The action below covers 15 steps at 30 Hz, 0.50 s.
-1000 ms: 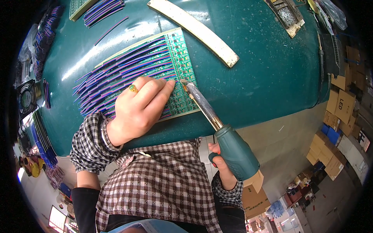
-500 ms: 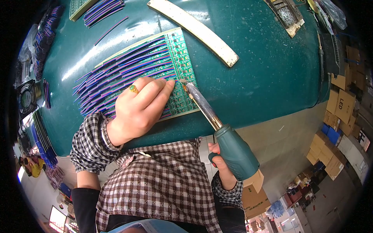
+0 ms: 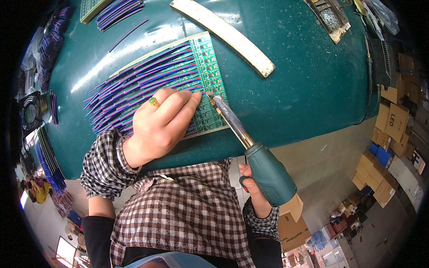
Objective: The person places ribbon cables onto a circuit board and solders them into place using a soldering gun.
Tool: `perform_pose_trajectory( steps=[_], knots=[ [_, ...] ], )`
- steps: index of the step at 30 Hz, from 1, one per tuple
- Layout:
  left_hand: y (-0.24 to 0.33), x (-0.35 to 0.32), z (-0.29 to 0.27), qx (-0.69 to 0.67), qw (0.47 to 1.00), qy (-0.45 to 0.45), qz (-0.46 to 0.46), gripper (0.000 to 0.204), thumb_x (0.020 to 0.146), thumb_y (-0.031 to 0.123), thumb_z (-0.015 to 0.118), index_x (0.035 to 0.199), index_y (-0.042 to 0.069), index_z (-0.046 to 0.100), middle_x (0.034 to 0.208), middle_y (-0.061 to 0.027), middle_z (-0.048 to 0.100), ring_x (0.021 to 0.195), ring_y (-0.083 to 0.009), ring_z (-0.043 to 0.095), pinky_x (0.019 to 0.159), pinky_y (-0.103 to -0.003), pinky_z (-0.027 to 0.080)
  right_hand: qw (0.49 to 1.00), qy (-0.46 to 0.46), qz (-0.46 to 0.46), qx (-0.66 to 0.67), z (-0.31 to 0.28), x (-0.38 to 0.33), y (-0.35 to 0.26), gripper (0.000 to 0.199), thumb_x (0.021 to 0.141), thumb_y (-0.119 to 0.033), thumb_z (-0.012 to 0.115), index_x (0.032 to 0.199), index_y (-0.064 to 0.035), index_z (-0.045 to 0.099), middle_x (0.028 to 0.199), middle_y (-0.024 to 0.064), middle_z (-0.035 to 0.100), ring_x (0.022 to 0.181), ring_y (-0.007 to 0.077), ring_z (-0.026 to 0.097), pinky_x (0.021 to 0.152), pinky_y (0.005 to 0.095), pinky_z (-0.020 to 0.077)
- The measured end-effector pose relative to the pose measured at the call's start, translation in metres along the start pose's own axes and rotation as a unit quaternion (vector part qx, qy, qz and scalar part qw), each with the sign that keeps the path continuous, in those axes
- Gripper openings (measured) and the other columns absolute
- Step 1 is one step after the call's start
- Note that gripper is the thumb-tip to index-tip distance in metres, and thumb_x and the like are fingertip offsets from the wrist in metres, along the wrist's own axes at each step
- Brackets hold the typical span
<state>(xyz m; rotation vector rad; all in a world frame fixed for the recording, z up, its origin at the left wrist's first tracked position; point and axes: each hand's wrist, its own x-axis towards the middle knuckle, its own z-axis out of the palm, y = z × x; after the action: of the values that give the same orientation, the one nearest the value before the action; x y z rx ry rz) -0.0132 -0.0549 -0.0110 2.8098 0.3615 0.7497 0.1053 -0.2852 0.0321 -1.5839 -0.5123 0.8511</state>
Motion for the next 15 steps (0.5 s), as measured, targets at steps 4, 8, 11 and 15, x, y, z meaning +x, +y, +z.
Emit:
perform_pose_trajectory(
  steps=[4, 8, 11, 15],
  knots=[
    [-0.0001, -0.0005, 0.0012, 0.003, 1.0, 0.001, 0.002, 0.03, 0.069, 0.012, 0.061, 0.097, 0.001, 0.064, 0.083, -0.0022, 0.048, 0.072, -0.0141, 0.052, 0.053, -0.023, 0.045, 1.0, -0.01, -0.011, -0.004, -0.0009, 0.0002, -0.0001, 0.054, 0.089, -0.024, 0.064, 0.121, 0.0156, 0.046, 0.087, 0.0135, 0.058, 0.078, 0.0239, 0.06, 0.078, 0.0453, 0.0571],
    [-0.0005, -0.0012, 0.001, 0.007, 1.0, 0.0, 0.004, 0.031, 0.068, 0.013, 0.061, 0.097, 0.001, 0.064, 0.083, -0.0022, 0.048, 0.072, -0.0142, 0.052, 0.053, -0.023, 0.045, 0.999, 0.002, -0.032, 0.002, -0.0022, -0.0002, 0.0007, 0.055, 0.089, -0.025, 0.064, 0.122, 0.016, 0.046, 0.087, 0.0144, 0.058, 0.078, 0.0244, 0.06, 0.077, 0.0457, 0.0576],
    [-0.0001, -0.0004, 0.0001, 0.002, 1.0, -0.004, -0.001, 0.031, 0.068, 0.013, 0.06, 0.097, 0.002, 0.064, 0.083, -0.0022, 0.048, 0.073, -0.0143, 0.052, 0.053, -0.023, 0.045, 0.999, -0.003, -0.037, -0.008, -0.0036, 0.0004, 0.0011, 0.056, 0.09, -0.026, 0.064, 0.123, 0.0161, 0.046, 0.085, 0.0138, 0.058, 0.077, 0.0236, 0.06, 0.076, 0.0456, 0.058],
    [-0.0002, -0.0009, 0.0008, 0.003, 1.0, -0.003, 0.0, 0.031, 0.067, 0.013, 0.06, 0.096, 0.002, 0.064, 0.082, -0.0022, 0.048, 0.073, -0.0143, 0.052, 0.052, -0.023, 0.045, 0.999, -0.012, -0.051, -0.008, -0.0062, -0.0001, 0.0028, 0.055, 0.091, -0.026, 0.063, 0.123, 0.016, 0.046, 0.089, 0.0151, 0.06, 0.078, 0.0249, 0.062, 0.076, 0.0443, 0.0583]
  ],
)
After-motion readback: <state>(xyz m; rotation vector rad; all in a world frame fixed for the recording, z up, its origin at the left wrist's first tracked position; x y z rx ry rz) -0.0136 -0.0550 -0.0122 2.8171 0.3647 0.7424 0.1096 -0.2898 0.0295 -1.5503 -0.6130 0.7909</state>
